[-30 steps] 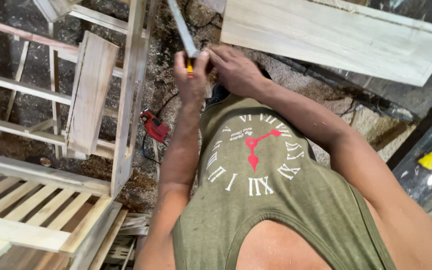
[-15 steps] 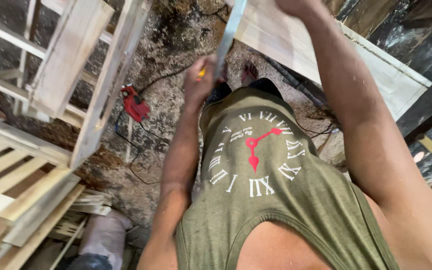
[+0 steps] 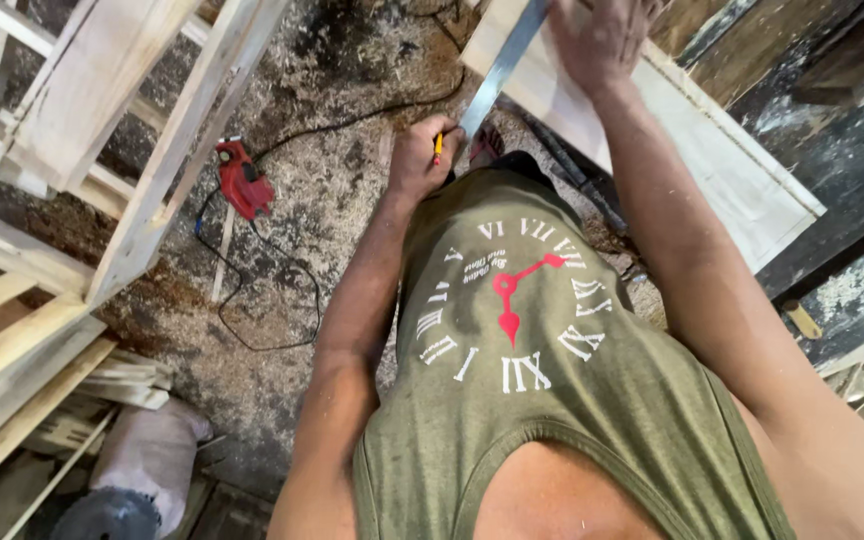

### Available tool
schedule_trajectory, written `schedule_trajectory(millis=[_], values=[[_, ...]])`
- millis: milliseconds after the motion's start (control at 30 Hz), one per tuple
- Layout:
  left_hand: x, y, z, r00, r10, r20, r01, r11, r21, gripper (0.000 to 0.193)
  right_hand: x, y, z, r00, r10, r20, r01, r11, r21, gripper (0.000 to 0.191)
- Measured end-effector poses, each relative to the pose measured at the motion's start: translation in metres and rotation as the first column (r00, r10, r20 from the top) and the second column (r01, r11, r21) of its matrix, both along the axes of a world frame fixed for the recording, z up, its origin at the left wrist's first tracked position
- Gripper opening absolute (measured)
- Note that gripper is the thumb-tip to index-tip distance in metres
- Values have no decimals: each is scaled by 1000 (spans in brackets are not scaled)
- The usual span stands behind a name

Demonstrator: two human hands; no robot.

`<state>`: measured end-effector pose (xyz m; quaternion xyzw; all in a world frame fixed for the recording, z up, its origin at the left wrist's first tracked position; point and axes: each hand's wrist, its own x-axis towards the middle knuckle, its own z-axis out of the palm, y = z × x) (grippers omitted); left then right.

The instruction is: The person sits on the workshop floor handling wooden planks and slats. They position a board, use a metal square and pencil to mark lines on it, apply liquid from a yellow container onto a board, and finally pick up a red power tool from the floor.

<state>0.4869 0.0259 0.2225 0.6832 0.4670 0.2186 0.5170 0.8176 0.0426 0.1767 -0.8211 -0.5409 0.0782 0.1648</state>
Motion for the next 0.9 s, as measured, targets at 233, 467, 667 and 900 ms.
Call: schedule_trajectory(millis=[233, 467, 667, 900], values=[[10, 17, 13, 991, 131, 38, -129, 990, -53, 27, -21, 3, 31, 984, 160, 78, -152, 983, -100, 73], [-5, 36, 1, 955, 296, -12, -295, 949, -107, 60, -25, -2, 21, 978, 175, 109, -165, 981, -101, 97], [-29, 46, 5, 908, 416, 44, -415, 909, -19, 58, -25, -11, 14, 971, 185, 154, -164, 976, -142, 102], [-11, 62, 30, 879, 342, 332, -369, 929, 20, 42, -31, -11, 30, 970, 193, 151, -176, 977, -119, 102]])
